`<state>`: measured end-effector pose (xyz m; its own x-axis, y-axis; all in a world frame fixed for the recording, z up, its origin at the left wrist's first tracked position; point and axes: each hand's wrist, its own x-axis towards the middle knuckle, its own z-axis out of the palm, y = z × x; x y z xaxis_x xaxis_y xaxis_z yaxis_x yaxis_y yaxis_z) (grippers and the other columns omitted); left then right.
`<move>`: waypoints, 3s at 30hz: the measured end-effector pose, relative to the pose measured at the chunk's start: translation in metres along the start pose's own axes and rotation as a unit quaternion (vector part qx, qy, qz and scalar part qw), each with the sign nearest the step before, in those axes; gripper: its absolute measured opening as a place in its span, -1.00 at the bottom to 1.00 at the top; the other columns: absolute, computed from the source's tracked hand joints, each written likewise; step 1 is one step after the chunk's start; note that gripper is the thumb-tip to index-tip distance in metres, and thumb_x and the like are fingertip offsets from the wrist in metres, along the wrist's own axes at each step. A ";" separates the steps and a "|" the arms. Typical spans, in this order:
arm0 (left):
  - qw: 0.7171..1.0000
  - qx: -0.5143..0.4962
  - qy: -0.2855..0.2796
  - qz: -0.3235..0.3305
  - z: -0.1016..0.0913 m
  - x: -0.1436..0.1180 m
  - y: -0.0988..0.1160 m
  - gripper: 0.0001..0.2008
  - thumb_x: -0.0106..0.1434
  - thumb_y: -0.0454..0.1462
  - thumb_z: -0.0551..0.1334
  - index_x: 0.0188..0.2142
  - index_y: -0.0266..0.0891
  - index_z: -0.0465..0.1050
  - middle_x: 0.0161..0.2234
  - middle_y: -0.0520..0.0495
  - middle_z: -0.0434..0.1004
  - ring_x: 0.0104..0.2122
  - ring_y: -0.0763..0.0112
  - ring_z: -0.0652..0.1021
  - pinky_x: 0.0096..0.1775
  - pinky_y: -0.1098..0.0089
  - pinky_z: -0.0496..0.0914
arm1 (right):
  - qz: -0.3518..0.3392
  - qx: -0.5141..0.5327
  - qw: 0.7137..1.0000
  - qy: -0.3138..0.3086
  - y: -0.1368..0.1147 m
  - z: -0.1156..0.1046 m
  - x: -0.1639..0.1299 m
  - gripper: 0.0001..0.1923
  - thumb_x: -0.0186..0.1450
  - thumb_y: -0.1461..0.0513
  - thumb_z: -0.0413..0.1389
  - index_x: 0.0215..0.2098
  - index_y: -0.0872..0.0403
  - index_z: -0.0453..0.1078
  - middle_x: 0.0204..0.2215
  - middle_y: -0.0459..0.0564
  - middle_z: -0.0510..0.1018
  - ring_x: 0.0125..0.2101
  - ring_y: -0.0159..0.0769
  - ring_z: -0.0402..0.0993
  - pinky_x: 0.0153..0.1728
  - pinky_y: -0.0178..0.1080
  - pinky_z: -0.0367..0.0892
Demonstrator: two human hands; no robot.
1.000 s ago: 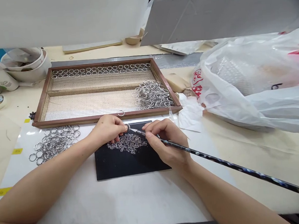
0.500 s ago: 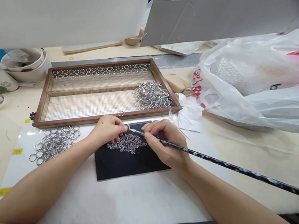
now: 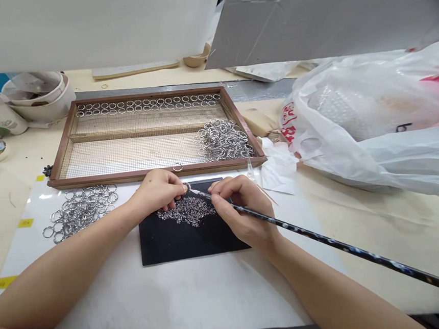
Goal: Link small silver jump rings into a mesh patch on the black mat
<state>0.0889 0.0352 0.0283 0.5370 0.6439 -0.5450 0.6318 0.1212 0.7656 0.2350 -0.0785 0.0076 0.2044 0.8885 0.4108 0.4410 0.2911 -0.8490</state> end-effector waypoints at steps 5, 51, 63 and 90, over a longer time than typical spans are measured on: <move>1.000 -0.001 -0.003 -0.002 0.000 -0.001 0.001 -0.83 0.10 -0.25 0.23 -0.55 -0.29 0.40 -0.72 0.01 0.36 -0.72 0.55 0.35 -0.62 0.48 0.25 | -0.002 0.018 1.000 0.003 0.001 -0.002 -0.001 -0.81 0.20 0.38 0.07 -0.46 0.01 0.17 -0.51 -0.13 0.37 -0.40 -0.32 0.40 -0.38 -0.19 0.32; 1.000 -0.016 0.001 0.009 0.001 0.004 -0.005 -0.83 0.10 -0.23 0.23 -0.54 -0.28 0.40 -0.61 -0.03 0.41 -0.67 0.51 0.41 -0.64 0.46 0.28 | 0.126 0.021 0.992 0.003 0.002 -0.005 0.005 -0.80 0.15 0.33 0.07 -0.56 0.03 0.15 -0.61 -0.15 0.33 -0.46 -0.32 0.38 -0.46 -0.23 0.25; 1.000 -0.010 0.002 0.003 0.000 -0.002 0.002 -0.81 0.11 -0.27 0.22 -0.59 -0.28 0.36 -0.73 0.04 0.33 -0.74 0.57 0.34 -0.64 0.49 0.24 | 0.057 0.010 0.997 0.050 0.001 0.001 -0.003 -0.84 0.22 0.29 0.09 -0.47 0.01 0.18 -0.60 -0.16 0.38 -0.55 -0.37 0.37 -0.57 -0.27 0.24; 1.000 -0.015 0.006 0.021 0.001 0.001 -0.003 -0.84 0.09 -0.28 0.22 -0.57 -0.31 0.38 -0.67 0.02 0.35 -0.70 0.54 0.39 -0.68 0.52 0.26 | -0.004 -0.058 0.997 0.047 0.002 0.003 -0.003 -0.82 0.21 0.32 0.11 -0.48 0.02 0.19 -0.57 -0.15 0.40 -0.53 -0.38 0.41 -0.50 -0.26 0.30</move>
<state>0.0887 0.0350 0.0252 0.5559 0.6577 -0.5083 0.5911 0.1172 0.7980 0.2328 -0.0794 0.0042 0.2786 0.8480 0.4508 0.5401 0.2498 -0.8037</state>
